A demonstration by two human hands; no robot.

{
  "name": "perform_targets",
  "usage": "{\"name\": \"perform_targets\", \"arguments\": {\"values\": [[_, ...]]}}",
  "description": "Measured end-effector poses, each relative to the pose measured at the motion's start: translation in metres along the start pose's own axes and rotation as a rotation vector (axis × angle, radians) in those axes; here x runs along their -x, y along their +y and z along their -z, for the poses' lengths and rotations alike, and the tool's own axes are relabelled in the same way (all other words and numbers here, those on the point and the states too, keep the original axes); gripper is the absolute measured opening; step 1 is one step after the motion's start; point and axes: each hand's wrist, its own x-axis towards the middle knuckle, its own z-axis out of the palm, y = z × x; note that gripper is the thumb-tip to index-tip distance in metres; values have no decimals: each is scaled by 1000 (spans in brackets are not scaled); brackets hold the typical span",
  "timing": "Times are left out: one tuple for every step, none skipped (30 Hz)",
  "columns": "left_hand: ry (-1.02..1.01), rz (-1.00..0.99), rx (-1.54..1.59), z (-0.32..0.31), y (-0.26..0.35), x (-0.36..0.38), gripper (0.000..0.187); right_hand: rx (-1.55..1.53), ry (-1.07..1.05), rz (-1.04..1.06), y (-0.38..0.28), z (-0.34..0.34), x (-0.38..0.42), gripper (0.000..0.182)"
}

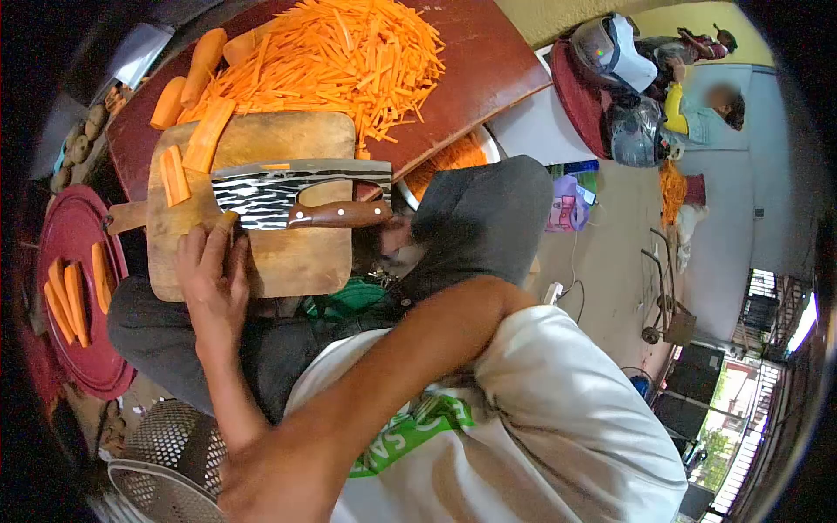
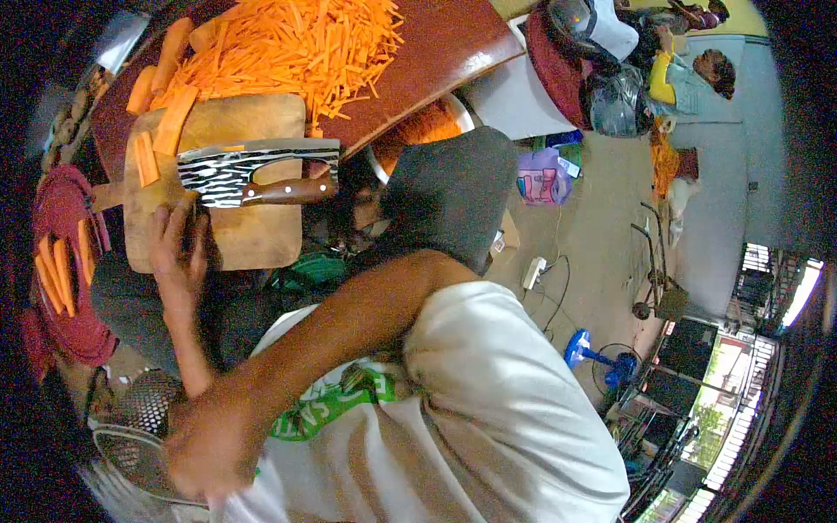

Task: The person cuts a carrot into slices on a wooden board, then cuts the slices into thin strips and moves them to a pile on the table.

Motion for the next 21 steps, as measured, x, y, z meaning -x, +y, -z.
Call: {"name": "perform_targets", "arguments": {"values": [[20, -26, -14, 0, -1, 0, 33, 20, 45, -28, 3, 1, 9, 22], [21, -7, 12, 0, -1, 0, 33, 32, 109, -64, 7, -2, 19, 22], [11, 7, 41, 0, 1, 1, 33, 56, 208, -108, 16, -3, 32, 21], [-3, 15, 69, 1, 2, -1, 34, 76, 305, -153, 24, -2, 45, 21], [-11, 8, 75, 0, 2, -3, 34, 174, 323, -191, 28, -1, 59, 20], [-17, 8, 72, 1, 1, -3, 34, 269, 337, -220, 29, 2, 75, 19], [-25, 12, 63, 2, -1, -2, 34, 414, 388, -271, 35, -2, 89, 20], [-22, 13, 61, 2, -2, 0, 34, 558, 439, -320, 40, -4, 100, 21], [-24, 23, 56, 2, -1, 0, 34, 589, 445, -382, 41, 3, 109, 21], [-27, 30, 54, 2, 2, -1, 34, 620, 452, -449, 41, 10, 120, 22], [-28, 36, 56, 2, 2, -2, 34, 653, 457, -519, 40, 16, 129, 23], [0, -2, 51, 1, 2, -3, 34, 659, 504, -519, 41, 15, 138, 23], [-12, 18, 52, 1, 2, -4, 34, 665, 549, -521, 42, 12, 148, 22], [-24, 38, 54, 2, 3, -4, 34, 671, 593, -523, 42, 11, 158, 22], [-36, 62, 54, 3, 4, -3, 34, 666, 601, -563, 40, 12, 166, 22], [-23, 51, 60, 2, 5, -2, 33, 655, 609, -599, 38, 12, 173, 23], [-9, 39, 60, 0, 5, -2, 32, 642, 618, -628, 37, 14, 177, 24], [9, 30, 53, 0, 4, -2, 32, 679, 659, -594, 36, 19, 181, 27], [-24, 73, 87, 0, 4, -3, 29, 677, 680, -610, 36, 20, 186, 28], [28, 18, 66, -3, 1, -4, 29, 671, 700, -621, 40, 21, 192, 30], [75, -42, 42, -3, -1, -2, 29, 662, 724, -630, 45, 21, 193, 32]]}}
